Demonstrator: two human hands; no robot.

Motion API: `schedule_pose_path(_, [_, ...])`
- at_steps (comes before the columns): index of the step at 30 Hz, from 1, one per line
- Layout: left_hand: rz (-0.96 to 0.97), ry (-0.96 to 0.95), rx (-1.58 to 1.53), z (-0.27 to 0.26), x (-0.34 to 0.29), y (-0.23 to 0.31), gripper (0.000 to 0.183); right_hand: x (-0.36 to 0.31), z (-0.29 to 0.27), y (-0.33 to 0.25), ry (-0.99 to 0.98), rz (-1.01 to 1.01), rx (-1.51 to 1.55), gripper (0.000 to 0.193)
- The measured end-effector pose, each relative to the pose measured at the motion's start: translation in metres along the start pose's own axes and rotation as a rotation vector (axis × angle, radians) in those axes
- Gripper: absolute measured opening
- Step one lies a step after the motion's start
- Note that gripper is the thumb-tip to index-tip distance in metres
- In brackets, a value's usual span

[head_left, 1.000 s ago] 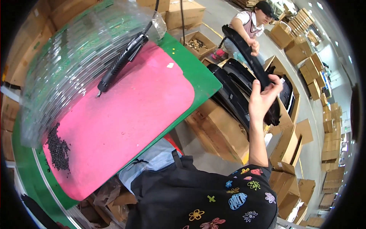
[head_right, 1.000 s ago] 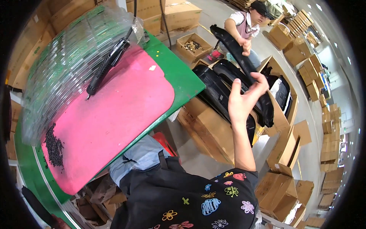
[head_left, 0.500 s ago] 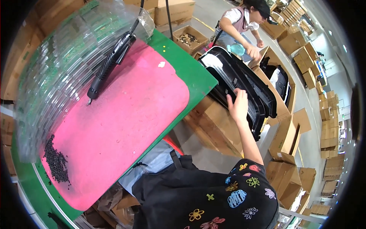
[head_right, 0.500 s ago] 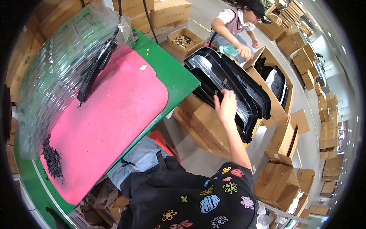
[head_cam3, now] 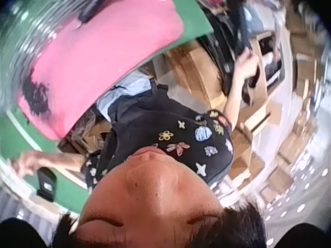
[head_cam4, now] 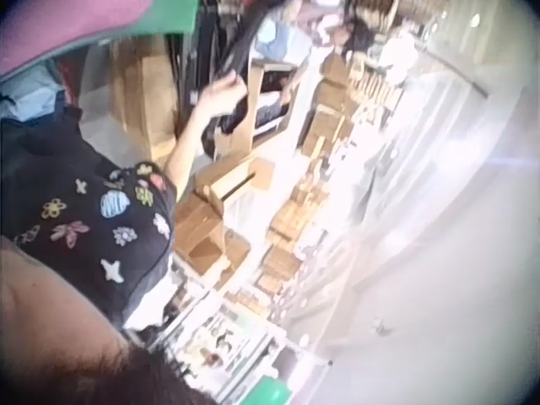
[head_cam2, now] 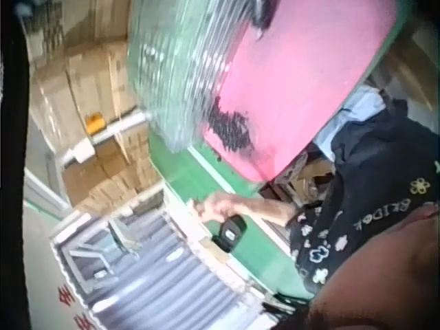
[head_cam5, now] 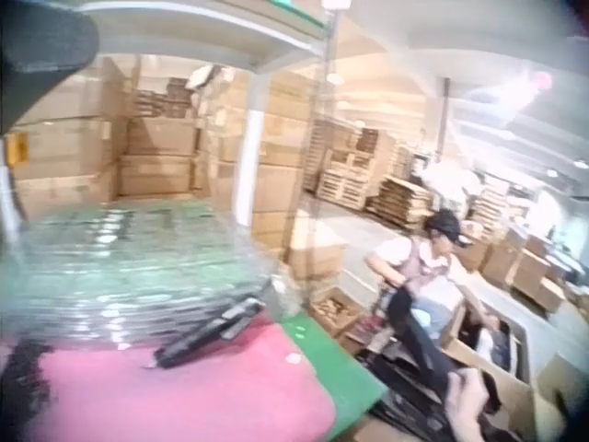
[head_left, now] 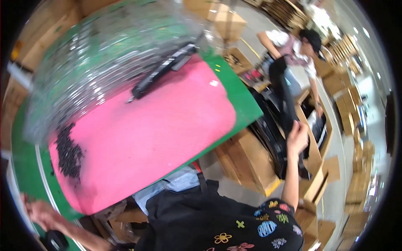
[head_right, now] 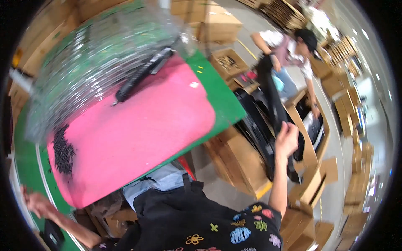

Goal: Assembling electronic circuit boards into black plastic housings using an electric screwdriver and screws.

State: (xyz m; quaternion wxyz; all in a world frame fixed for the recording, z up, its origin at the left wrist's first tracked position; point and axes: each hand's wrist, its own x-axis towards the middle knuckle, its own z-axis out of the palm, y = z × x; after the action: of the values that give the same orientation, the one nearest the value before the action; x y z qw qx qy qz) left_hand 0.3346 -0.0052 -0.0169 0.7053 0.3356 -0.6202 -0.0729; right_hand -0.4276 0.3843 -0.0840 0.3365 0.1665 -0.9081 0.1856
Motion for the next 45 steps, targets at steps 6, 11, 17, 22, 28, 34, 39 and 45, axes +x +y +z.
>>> schedule_pose_path(6, [0.098, -0.289, -0.364, 0.207, -0.037, 0.094, 0.045, 0.007, -0.065, -0.057, 0.172, -0.628, 0.424, 0.025])
schedule_pose_path(11, [0.248, -1.001, -0.147, 0.265, -0.023, 0.135, 0.032, -0.004, -0.07, -0.157, -0.213, -1.28, 0.599, 0.034])
schedule_pose_path(17, [0.022, -1.443, 0.178, 0.268, -0.036, 0.101, 0.03, -0.031, -0.064, -0.268, -0.554, -1.678, 0.815, 0.029])
schedule_pose_path(22, [0.045, -1.274, 0.209, 0.256, -0.038, 0.079, 0.019, 0.016, -0.06, -0.421, -0.424, -1.745, 1.022, 0.021])
schedule_pose_path(28, [0.157, -1.08, 0.188, 0.254, -0.042, 0.064, 0.018, 0.051, -0.005, -0.644, -0.316, -1.477, 0.788, 0.04])
schedule_pose_path(34, [0.226, -1.103, 0.231, 0.255, -0.047, 0.058, 0.018, 0.037, 0.058, -0.79, -0.377, -1.315, 0.514, 0.06])
schedule_pose_path(39, [0.216, -1.109, 0.193, 0.255, -0.049, 0.052, 0.018, 0.026, 0.076, -0.818, -0.524, -1.288, 0.475, 0.069])
schedule_pose_path(45, [0.204, -1.118, 0.17, 0.256, -0.045, 0.058, 0.017, 0.035, 0.037, -0.777, -0.531, -1.094, 1.258, 0.079])
